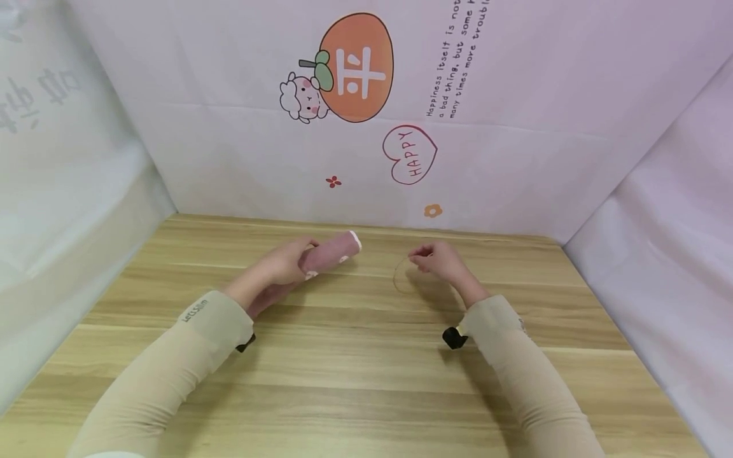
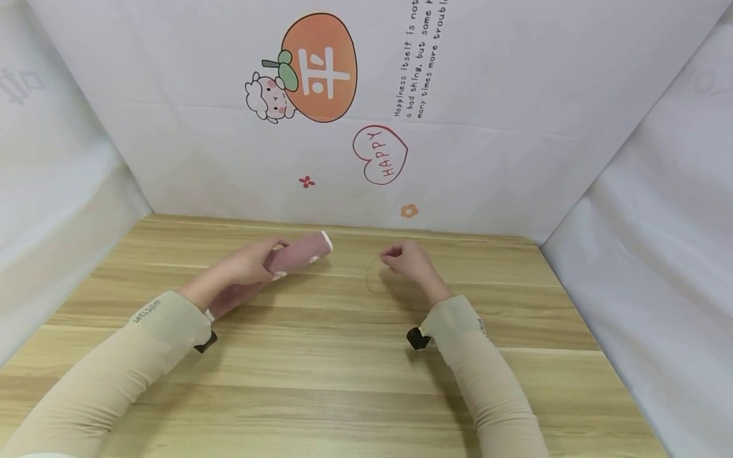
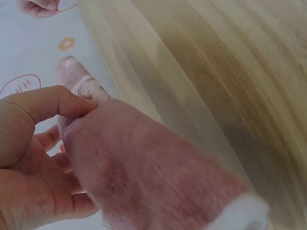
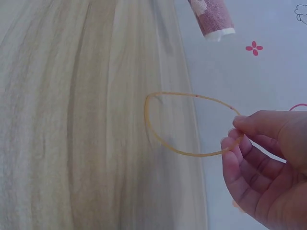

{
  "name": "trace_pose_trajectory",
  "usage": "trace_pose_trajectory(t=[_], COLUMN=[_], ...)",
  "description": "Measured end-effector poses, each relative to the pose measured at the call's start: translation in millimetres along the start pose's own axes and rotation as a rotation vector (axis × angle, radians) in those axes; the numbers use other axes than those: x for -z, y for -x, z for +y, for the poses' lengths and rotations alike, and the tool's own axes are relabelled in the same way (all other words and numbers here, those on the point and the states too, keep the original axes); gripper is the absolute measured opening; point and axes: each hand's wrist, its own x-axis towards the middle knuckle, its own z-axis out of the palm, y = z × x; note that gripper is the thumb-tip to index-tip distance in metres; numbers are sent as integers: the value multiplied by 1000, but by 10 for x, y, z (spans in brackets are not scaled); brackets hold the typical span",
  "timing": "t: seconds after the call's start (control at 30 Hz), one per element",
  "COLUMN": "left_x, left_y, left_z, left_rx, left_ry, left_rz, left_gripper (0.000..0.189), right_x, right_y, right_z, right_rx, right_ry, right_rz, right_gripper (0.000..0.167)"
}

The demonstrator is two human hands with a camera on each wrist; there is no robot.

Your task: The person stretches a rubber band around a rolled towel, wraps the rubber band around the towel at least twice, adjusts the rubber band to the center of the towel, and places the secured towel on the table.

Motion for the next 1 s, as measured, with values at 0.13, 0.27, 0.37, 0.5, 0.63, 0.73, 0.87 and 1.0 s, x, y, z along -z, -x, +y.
trace_pose_trajectory(t=[0.13, 0.27, 0.37, 0.5, 0.63, 0.73, 0.87, 1.0], left_x=[-30, -59, -81, -91, -87, -86, -92, -107], left_y=[-8, -7, -7, -17, -25, -27, -20, -17], left_z=[27, 63, 88, 115, 131, 143, 150, 153], left_rx=[-30, -36, -47, -83, -94, -88, -95, -112], left_ry=[-4, -39, -60, -71, -61, -46, -24, -13], left_rz=[8, -8, -26, -43, -53, -60, -73, -82], left_gripper=[60, 62, 63, 62, 65, 71, 74, 73], right_x=[8, 0, -14, -30, -43, -56, -81, -113], right_y=[7, 21, 30, 21, -5, -20, -23, -28], right_z=[-17, -41, -60, -82, -112, -138, -190, -237], right_rx=[6, 14, 17, 28, 59, 56, 39, 55], right_ry=[-31, -59, -70, -78, -84, -95, -106, -91], right_rz=[4, 15, 34, 66, 99, 114, 128, 152], right_gripper=[26, 25, 24, 23, 22, 23, 25, 24])
